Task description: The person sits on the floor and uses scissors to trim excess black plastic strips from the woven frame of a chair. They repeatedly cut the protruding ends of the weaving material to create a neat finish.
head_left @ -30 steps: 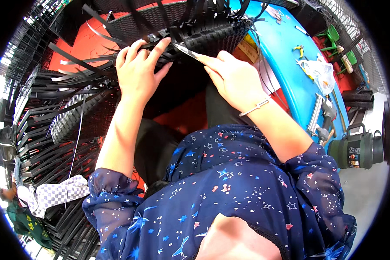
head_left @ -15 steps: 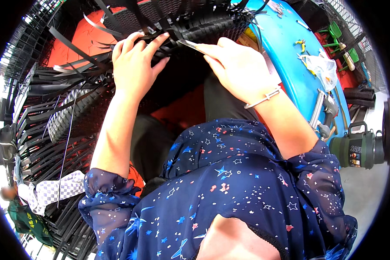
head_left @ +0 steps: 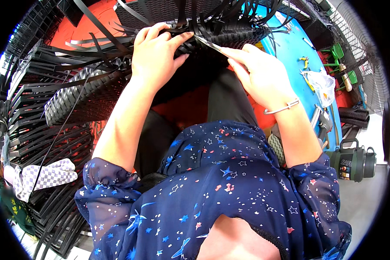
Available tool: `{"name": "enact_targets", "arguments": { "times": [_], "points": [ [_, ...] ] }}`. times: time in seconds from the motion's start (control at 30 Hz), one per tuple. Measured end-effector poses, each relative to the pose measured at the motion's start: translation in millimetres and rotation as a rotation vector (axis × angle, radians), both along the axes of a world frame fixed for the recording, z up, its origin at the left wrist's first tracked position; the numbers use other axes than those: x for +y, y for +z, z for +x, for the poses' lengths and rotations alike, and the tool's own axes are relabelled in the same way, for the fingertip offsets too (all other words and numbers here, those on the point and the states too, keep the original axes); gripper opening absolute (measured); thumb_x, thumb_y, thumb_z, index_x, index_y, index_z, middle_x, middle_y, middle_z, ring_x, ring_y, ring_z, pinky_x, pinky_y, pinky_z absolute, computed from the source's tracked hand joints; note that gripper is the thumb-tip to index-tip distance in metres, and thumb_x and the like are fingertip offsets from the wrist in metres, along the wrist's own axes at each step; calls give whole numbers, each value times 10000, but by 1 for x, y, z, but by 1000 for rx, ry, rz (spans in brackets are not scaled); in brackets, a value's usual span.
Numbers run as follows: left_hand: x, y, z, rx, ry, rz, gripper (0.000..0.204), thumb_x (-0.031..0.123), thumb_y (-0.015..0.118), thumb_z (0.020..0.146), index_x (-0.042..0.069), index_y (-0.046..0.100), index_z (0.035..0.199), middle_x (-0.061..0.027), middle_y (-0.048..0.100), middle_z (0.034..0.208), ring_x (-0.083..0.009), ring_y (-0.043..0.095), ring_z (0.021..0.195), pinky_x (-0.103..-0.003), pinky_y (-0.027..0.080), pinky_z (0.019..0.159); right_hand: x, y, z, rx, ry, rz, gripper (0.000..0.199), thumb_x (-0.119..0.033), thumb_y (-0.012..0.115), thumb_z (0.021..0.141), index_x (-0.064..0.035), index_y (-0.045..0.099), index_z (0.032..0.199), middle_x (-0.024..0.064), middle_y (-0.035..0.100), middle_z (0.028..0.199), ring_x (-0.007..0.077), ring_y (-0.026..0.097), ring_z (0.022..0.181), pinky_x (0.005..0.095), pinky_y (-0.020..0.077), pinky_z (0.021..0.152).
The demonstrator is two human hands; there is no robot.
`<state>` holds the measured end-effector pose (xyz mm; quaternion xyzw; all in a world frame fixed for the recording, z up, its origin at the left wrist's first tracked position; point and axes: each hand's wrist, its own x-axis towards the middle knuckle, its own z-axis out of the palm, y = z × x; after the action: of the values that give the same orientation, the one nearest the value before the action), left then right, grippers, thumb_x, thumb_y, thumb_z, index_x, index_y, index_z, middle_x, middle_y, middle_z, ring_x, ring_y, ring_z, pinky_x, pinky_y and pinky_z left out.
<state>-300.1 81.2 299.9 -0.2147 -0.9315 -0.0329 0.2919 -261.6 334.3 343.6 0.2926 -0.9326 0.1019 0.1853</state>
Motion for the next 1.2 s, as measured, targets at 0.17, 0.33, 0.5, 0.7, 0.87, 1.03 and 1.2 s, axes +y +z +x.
{"name": "enact_targets", "arguments": {
  "times": [0.17,0.33,0.5,0.7,0.87,1.03,1.2],
  "points": [
    [1,-1,3,20,4,-15,522,357,806,819,322,695,1328,21,718,1055,-194,557,1267,-386,418,1058,3,8,-5,-19,35,65,330,-182,656,969,-209,706,1294,85,608,870,301,644,832,402,536,727],
    [2,-1,3,20,9,-19,533,354,808,816,321,690,1334,14,718,1058,-199,555,1273,-391,416,1063,-1,7,-5,-24,9,82,319,-188,651,971,-201,707,1285,93,623,887,305,653,836,406,543,735],
    [1,-1,-1,14,11,-8,535,349,809,815,314,690,1335,7,716,1060,-204,551,1280,-397,411,1072,-10,-17,2,-30,-85,-9,321,-190,639,983,-209,691,1299,98,614,881,315,660,802,424,550,700],
    [4,-1,0,19,-22,6,530,347,808,818,309,692,1333,4,715,1057,-209,551,1279,-399,411,1072,-12,-55,12,-46,-131,-201,387,-232,600,1005,-256,619,1391,93,586,892,309,667,712,431,558,619],
    [3,3,5,3,-1,-4,518,347,809,819,300,699,1323,1,713,1030,-208,556,1270,-397,414,1062,-17,-57,13,-87,-85,-400,357,-214,594,1005,-229,635,1360,97,605,909,323,671,756,435,552,665],
    [-1,6,4,14,-4,-3,512,344,804,824,295,699,1323,4,710,1017,-204,557,1266,-400,418,1060,-21,-65,13,-192,-96,-450,354,-185,599,1014,-198,632,1367,106,616,923,321,651,767,417,539,700],
    [-1,4,-2,39,-29,-1,504,351,798,828,294,701,1319,11,701,1001,-202,559,1255,-400,423,1055,-31,-130,-12,-109,27,-777,399,-119,605,1022,-163,607,1418,114,592,903,243,609,744,329,509,709]
  ]
}}
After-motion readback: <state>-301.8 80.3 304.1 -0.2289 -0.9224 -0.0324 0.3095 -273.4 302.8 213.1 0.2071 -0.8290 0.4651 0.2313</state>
